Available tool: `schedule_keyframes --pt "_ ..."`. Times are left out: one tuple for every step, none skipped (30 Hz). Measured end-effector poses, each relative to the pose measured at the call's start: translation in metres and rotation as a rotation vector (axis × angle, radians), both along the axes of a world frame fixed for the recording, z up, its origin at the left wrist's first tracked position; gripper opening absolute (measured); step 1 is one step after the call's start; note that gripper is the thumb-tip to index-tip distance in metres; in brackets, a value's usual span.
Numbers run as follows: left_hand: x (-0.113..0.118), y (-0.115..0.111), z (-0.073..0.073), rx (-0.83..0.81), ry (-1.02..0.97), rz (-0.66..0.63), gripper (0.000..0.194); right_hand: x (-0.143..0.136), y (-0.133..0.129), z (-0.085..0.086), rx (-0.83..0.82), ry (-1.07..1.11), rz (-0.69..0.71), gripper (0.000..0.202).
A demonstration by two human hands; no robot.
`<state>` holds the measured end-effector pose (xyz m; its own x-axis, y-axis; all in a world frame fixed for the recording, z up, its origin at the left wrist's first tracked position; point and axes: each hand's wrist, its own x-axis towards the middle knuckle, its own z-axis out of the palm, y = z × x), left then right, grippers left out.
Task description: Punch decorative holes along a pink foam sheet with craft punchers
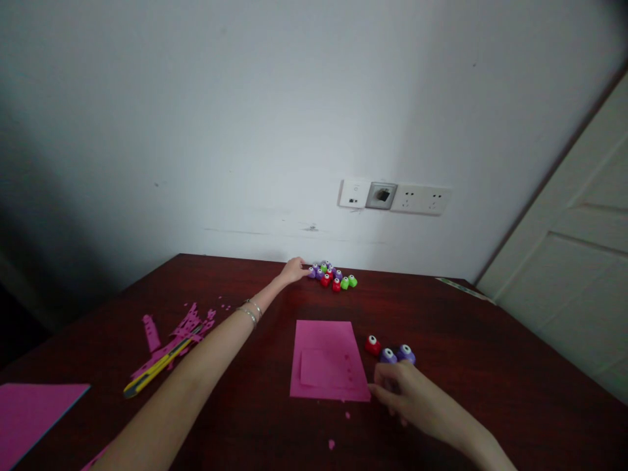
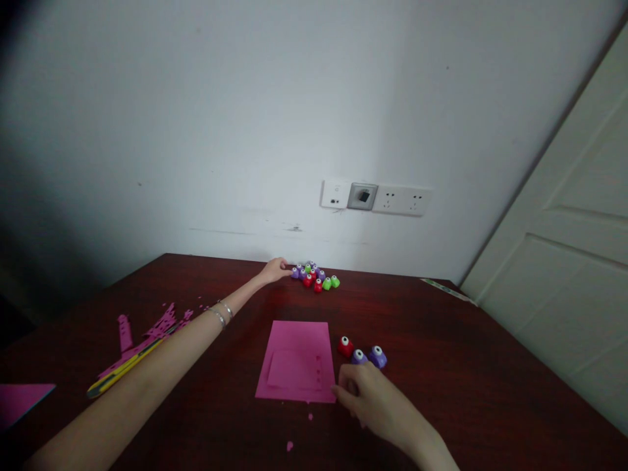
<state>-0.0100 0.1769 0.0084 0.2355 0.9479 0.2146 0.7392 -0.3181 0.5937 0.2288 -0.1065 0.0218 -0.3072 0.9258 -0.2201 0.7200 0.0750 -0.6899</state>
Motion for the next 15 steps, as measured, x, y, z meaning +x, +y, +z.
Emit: schedule_keyframes --pt "0.000 0.008 -0.005 -0.032 0.002 0.021 0.039 0.000 0.000 -0.001 0.006 -0.005 -0.001 0.025" --pt "0.001 0.014 -0.010 -0.056 0.004 0.034 0.039 0.000 0.001 -0.003 0.013 -0.010 -0.004 0.025" --pt "0.002 0.018 -0.015 -0.074 0.006 0.042 0.039 0.000 0.001 -0.005 0.019 -0.016 -0.008 0.025" --pt "0.003 0.021 -0.019 -0.086 0.009 0.045 0.040 0.001 0.002 -0.006 0.025 -0.019 -0.010 0.024" --pt "0.004 0.023 -0.023 -0.093 0.011 0.046 0.040 0.001 0.002 -0.008 0.028 -0.022 -0.009 0.024" --pt "0.005 0.024 -0.026 -0.098 0.015 0.044 0.040 0.002 0.003 -0.009 0.030 -0.023 -0.008 0.024" --pt "0.006 0.025 -0.029 -0.100 0.019 0.042 0.038 0.002 0.003 -0.010 0.035 -0.025 -0.008 0.024" --pt "0.008 0.026 -0.031 -0.102 0.023 0.039 0.036 0.003 0.003 -0.010 0.039 -0.026 -0.009 0.025" --pt "0.009 0.026 -0.032 -0.104 0.028 0.039 0.034 0.003 0.003 -0.011 0.044 -0.028 -0.010 0.024" --pt "0.010 0.027 -0.033 -0.104 0.032 0.040 0.033 0.004 0.003 -0.011 0.049 -0.029 -0.009 0.025" --pt "0.011 0.028 -0.034 -0.105 0.037 0.042 0.031 0.004 0.003 -0.012 0.053 -0.032 -0.006 0.025" --pt "0.012 0.028 -0.035 -0.104 0.041 0.046 0.030 0.004 0.003 -0.012 0.055 -0.033 -0.001 0.025" --pt "0.013 0.029 -0.036 -0.102 0.044 0.050 0.028 0.004 0.004 -0.013 0.053 -0.033 0.004 0.025" --pt "0.013 0.030 -0.036 -0.098 0.046 0.054 0.028 0.005 0.004 -0.014 0.048 -0.033 0.006 0.025" --pt "0.014 0.030 -0.037 -0.091 0.046 0.057 0.028 0.005 0.005 -0.014 0.045 -0.033 0.006 0.024"
